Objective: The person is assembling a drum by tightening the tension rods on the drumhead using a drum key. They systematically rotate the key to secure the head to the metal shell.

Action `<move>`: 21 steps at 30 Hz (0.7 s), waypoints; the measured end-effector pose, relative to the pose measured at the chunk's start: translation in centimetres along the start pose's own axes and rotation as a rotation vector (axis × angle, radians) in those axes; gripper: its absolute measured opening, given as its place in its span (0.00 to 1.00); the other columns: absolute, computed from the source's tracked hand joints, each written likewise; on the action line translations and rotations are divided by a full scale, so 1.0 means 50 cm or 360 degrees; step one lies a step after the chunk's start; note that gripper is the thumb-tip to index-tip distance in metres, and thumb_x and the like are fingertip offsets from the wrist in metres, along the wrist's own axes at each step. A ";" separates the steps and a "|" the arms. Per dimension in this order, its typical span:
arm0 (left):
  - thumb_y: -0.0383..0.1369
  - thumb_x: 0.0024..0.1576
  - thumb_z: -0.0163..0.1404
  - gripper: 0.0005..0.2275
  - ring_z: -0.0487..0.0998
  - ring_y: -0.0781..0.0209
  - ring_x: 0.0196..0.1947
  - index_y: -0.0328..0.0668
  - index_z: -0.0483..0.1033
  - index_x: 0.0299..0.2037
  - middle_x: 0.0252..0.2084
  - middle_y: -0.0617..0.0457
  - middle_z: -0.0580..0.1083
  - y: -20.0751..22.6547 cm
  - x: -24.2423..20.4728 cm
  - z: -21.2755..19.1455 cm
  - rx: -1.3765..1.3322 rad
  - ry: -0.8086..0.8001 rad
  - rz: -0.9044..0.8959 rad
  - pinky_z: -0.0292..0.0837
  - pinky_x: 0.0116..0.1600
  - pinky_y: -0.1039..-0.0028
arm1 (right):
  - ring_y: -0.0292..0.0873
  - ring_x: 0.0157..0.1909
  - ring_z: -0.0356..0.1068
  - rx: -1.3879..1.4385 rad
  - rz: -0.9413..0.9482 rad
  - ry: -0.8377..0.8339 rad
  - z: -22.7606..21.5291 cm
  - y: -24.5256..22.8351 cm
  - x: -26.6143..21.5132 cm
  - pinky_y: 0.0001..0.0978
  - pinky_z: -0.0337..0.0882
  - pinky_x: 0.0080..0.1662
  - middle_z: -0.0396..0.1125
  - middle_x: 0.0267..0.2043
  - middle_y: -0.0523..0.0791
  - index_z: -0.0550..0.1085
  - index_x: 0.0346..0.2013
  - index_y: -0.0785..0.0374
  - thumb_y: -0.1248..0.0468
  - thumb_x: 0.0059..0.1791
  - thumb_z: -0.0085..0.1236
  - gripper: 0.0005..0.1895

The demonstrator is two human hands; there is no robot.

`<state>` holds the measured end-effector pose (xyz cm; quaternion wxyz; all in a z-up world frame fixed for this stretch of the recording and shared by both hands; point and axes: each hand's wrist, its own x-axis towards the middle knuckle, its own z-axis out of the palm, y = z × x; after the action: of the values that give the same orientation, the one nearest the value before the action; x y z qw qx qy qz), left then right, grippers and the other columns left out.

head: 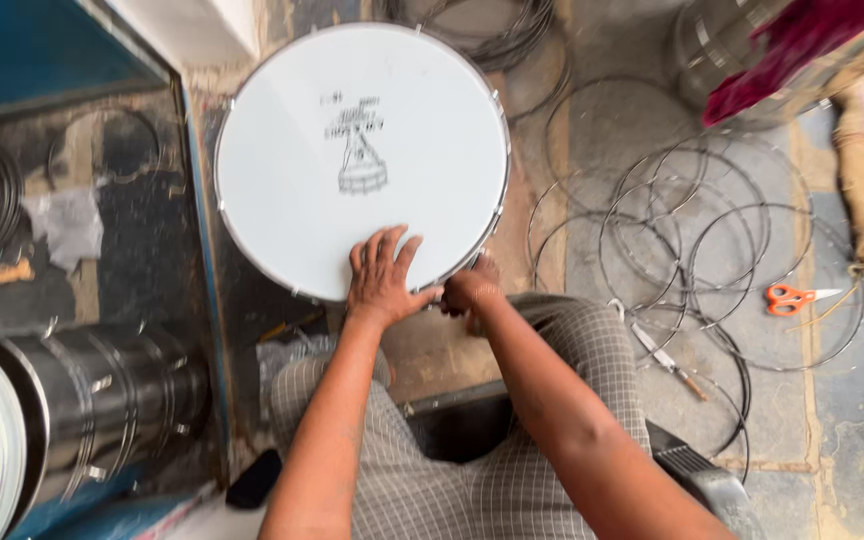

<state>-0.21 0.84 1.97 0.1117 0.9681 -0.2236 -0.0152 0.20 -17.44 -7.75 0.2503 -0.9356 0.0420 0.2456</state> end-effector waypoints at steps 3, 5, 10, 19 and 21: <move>0.62 0.42 0.59 0.43 0.49 0.50 0.71 0.54 0.63 0.67 0.70 0.52 0.55 0.008 -0.010 0.004 -0.0014 -0.0003 -0.0038 0.40 0.71 0.49 | 0.46 0.31 0.72 -0.0284 -0.0031 0.0401 0.025 0.018 -0.022 0.43 0.73 0.32 0.74 0.34 0.47 0.73 0.50 0.61 0.66 0.49 0.60 0.14; 0.63 0.43 0.59 0.43 0.49 0.49 0.70 0.52 0.63 0.66 0.70 0.50 0.56 0.004 -0.007 0.012 -0.0043 0.0014 -0.0021 0.40 0.71 0.49 | 0.46 0.31 0.73 -0.0151 0.0056 -0.0345 0.040 0.026 -0.047 0.43 0.74 0.33 0.75 0.36 0.47 0.73 0.50 0.62 0.66 0.48 0.63 0.16; 0.62 0.42 0.59 0.42 0.50 0.50 0.71 0.55 0.63 0.67 0.70 0.52 0.57 0.003 -0.011 0.011 -0.0038 0.0065 -0.0015 0.41 0.71 0.50 | 0.44 0.33 0.75 0.0463 0.0161 -0.0939 0.137 0.009 -0.088 0.41 0.76 0.33 0.78 0.39 0.45 0.73 0.50 0.63 0.66 0.46 0.69 0.20; 0.63 0.42 0.59 0.43 0.49 0.51 0.71 0.57 0.62 0.67 0.70 0.53 0.56 0.001 -0.005 0.016 -0.0012 0.0039 -0.0032 0.40 0.71 0.49 | 0.47 0.37 0.74 0.2625 0.0626 -0.0469 0.260 -0.085 -0.092 0.50 0.80 0.41 0.71 0.37 0.46 0.67 0.45 0.58 0.69 0.53 0.46 0.06; 0.64 0.41 0.59 0.43 0.49 0.51 0.71 0.58 0.61 0.67 0.70 0.53 0.55 0.001 -0.003 0.016 0.0000 -0.0004 -0.0051 0.39 0.71 0.50 | 0.47 0.38 0.77 0.2728 0.0620 -0.0307 0.277 -0.109 -0.083 0.45 0.81 0.41 0.73 0.38 0.47 0.69 0.47 0.59 0.68 0.53 0.42 0.10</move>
<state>-0.43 0.68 1.22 0.1113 0.9716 -0.2081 -0.0181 -8.39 -6.12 -13.76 0.8217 -0.3776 0.3491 0.2458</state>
